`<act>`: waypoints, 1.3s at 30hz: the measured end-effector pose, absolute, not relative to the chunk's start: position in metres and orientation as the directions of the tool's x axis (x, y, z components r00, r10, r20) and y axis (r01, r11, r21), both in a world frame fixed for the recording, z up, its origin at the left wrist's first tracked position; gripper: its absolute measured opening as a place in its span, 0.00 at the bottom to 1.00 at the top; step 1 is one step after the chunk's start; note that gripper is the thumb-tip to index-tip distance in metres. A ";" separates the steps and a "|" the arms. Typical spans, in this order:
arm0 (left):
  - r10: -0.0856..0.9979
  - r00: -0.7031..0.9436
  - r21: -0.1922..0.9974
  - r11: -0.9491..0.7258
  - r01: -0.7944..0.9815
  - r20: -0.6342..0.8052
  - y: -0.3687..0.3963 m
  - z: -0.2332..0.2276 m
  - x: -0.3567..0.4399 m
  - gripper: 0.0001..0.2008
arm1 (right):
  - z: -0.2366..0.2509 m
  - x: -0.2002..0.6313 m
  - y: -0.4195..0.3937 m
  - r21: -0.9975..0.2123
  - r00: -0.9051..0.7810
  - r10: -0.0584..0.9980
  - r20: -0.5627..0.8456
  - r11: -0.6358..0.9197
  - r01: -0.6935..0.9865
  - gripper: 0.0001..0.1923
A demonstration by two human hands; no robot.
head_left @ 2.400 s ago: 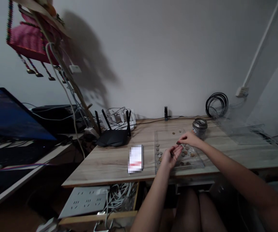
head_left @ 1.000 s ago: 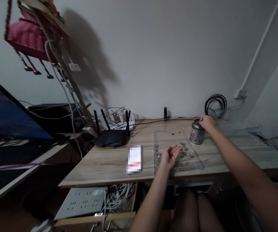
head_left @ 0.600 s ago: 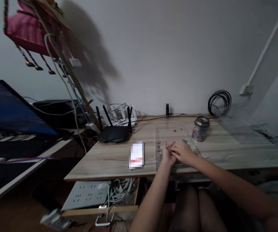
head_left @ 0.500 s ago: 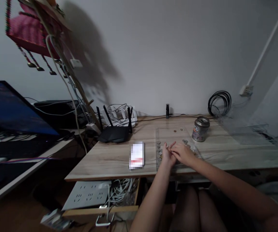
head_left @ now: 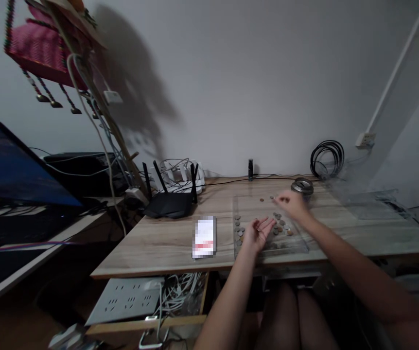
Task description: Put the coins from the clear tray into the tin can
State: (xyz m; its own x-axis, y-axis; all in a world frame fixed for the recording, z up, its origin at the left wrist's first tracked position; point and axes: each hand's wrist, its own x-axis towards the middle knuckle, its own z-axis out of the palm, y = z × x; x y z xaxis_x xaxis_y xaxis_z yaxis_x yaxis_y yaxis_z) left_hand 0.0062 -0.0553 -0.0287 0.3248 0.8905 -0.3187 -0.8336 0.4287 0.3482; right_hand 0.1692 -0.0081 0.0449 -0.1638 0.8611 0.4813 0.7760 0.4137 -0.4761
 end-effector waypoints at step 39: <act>0.940 0.274 0.512 0.341 -0.788 -0.205 -0.060 -0.030 0.004 0.19 | 0.089 0.261 0.058 -0.298 0.277 0.906 0.319 -0.182 0.937 0.11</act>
